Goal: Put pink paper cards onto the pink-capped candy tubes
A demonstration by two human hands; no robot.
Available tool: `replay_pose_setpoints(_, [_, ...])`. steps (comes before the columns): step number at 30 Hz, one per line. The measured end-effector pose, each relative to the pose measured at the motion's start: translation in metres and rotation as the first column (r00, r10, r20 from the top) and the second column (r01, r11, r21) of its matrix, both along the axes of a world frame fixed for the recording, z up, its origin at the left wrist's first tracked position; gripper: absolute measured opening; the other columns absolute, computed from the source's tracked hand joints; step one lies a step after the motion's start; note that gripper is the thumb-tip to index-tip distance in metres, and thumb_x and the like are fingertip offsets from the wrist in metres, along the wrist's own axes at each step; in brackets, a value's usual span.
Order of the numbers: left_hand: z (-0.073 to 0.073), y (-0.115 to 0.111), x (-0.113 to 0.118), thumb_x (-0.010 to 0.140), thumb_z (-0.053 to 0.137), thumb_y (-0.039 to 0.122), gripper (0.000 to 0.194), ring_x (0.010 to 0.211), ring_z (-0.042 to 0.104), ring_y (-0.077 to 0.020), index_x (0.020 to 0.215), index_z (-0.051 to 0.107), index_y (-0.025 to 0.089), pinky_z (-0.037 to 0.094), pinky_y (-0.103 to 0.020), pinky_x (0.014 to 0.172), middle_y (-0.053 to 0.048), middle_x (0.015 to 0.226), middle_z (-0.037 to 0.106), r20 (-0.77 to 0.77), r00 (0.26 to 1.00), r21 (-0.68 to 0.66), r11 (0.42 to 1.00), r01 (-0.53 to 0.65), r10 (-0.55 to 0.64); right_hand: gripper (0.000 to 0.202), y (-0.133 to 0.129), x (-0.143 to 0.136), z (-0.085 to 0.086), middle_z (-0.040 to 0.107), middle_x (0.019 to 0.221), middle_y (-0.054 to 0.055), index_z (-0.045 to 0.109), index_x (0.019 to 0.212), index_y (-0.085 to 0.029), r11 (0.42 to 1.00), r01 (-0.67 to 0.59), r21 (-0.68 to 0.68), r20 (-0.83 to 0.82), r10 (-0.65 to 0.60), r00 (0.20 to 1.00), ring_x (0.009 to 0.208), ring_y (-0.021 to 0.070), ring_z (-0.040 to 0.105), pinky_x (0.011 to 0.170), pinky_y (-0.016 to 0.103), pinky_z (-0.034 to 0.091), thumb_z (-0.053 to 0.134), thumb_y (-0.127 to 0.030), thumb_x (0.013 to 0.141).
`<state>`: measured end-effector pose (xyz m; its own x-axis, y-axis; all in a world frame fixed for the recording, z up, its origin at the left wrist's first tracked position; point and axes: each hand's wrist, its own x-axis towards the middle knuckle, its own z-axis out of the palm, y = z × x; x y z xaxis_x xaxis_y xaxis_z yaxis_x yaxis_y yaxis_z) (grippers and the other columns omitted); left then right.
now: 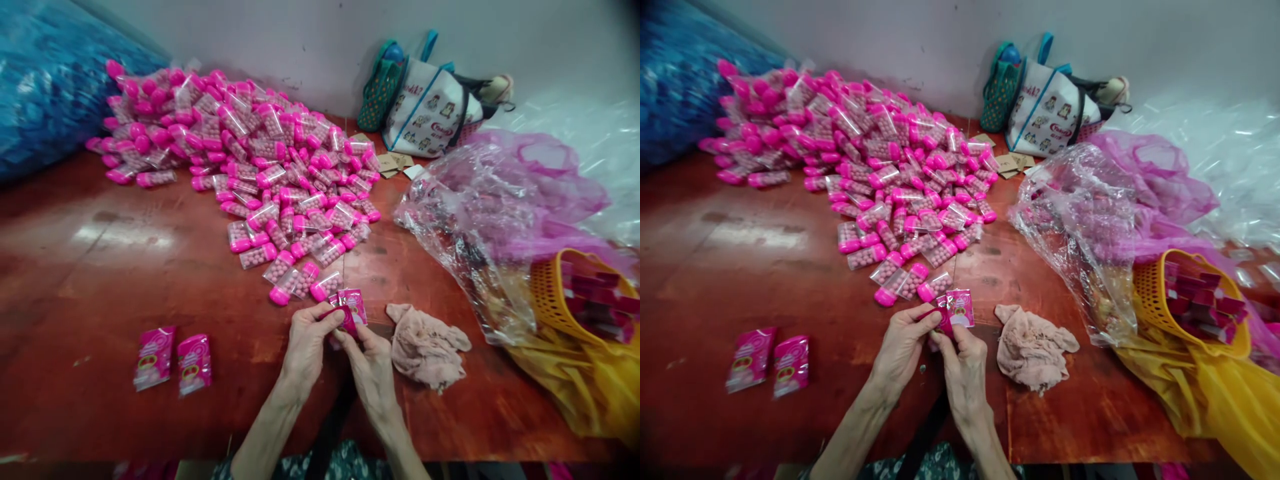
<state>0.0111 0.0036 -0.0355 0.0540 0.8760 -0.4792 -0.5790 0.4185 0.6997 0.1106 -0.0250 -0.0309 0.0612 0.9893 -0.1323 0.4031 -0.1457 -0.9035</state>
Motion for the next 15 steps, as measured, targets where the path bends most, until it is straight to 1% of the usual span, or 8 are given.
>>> replay_pose_setpoints(2, [0.003, 0.002, -0.005, 0.060, 0.074, 0.020, 0.011, 0.046, 0.050, -0.0077, 0.064, 0.069, 0.011, 0.039, -0.019, 0.046, -0.001, 0.053, 0.061, 0.055, 0.998, -0.034, 0.999, -0.010, 0.012, 0.025, 0.000, -0.005, -0.001, 0.048, 0.056, -0.003, 0.047, 0.059, -0.017, 0.999, 0.007, 0.035, 0.031, -0.008, 1.000, 0.051, 0.0103, 0.042, 0.050, 0.021, 0.032, 0.050, -0.025, 0.083])
replay_pose_setpoints(5, [0.006, 0.005, -0.011, 0.053, 0.078, 0.017, 0.014, 0.051, 0.054, -0.0087, 0.063, 0.069, 0.010, 0.043, -0.019, 0.052, -0.002, 0.054, 0.063, 0.114, 0.993, -0.077, 0.997, -0.025, 0.034, 0.027, 0.001, -0.011, -0.001, 0.043, 0.057, -0.003, 0.042, 0.057, -0.018, 0.996, 0.000, 0.087, 0.060, -0.005, 0.998, 0.052, 0.0100, 0.039, 0.051, 0.022, 0.029, 0.050, -0.023, 0.082])
replay_pose_setpoints(10, [0.008, 0.005, -0.016, 0.047, 0.080, 0.016, 0.018, 0.044, 0.049, -0.0058, 0.054, 0.065, 0.010, 0.040, -0.016, 0.045, 0.000, 0.048, 0.059, 0.147, 0.987, -0.129, 0.990, -0.049, 0.068, 0.033, -0.001, -0.017, 0.002, 0.038, 0.055, -0.004, 0.036, 0.053, -0.019, 0.995, -0.028, 0.099, 0.047, 0.024, 0.999, 0.050, 0.0095, 0.036, 0.049, 0.022, 0.028, 0.046, -0.024, 0.084])
replay_pose_setpoints(12, [0.007, 0.004, -0.016, 0.048, 0.080, 0.018, 0.019, 0.042, 0.049, -0.0066, 0.054, 0.064, 0.010, 0.039, -0.017, 0.043, 0.000, 0.046, 0.057, 0.145, 0.987, -0.132, 0.990, -0.052, 0.071, 0.034, -0.002, -0.016, 0.004, 0.039, 0.054, -0.004, 0.039, 0.053, -0.019, 0.997, -0.042, 0.068, 0.027, 0.041, 0.999, 0.049, 0.0093, 0.037, 0.047, 0.021, 0.028, 0.045, -0.026, 0.085])
replay_pose_setpoints(14, [0.007, 0.003, -0.016, 0.051, 0.079, 0.021, 0.020, 0.041, 0.048, -0.0079, 0.056, 0.062, 0.010, 0.039, -0.019, 0.040, 0.000, 0.047, 0.057, 0.126, 0.989, -0.126, 0.990, -0.067, 0.083, 0.031, -0.002, -0.013, 0.007, 0.046, 0.055, -0.003, 0.048, 0.057, -0.017, 0.997, -0.073, 0.026, 0.002, 0.073, 0.997, 0.049, 0.0095, 0.041, 0.047, 0.020, 0.031, 0.046, -0.028, 0.087])
replay_pose_setpoints(15, [0.007, 0.003, -0.016, 0.053, 0.078, 0.022, 0.020, 0.041, 0.048, -0.0080, 0.057, 0.061, 0.011, 0.039, -0.019, 0.040, 0.001, 0.048, 0.057, 0.109, 0.989, -0.119, 0.989, -0.085, 0.098, 0.027, -0.001, -0.011, 0.009, 0.051, 0.057, -0.002, 0.054, 0.063, -0.017, 0.997, -0.081, 0.005, -0.016, 0.081, 0.997, 0.050, 0.0101, 0.044, 0.048, 0.020, 0.033, 0.047, -0.029, 0.086])
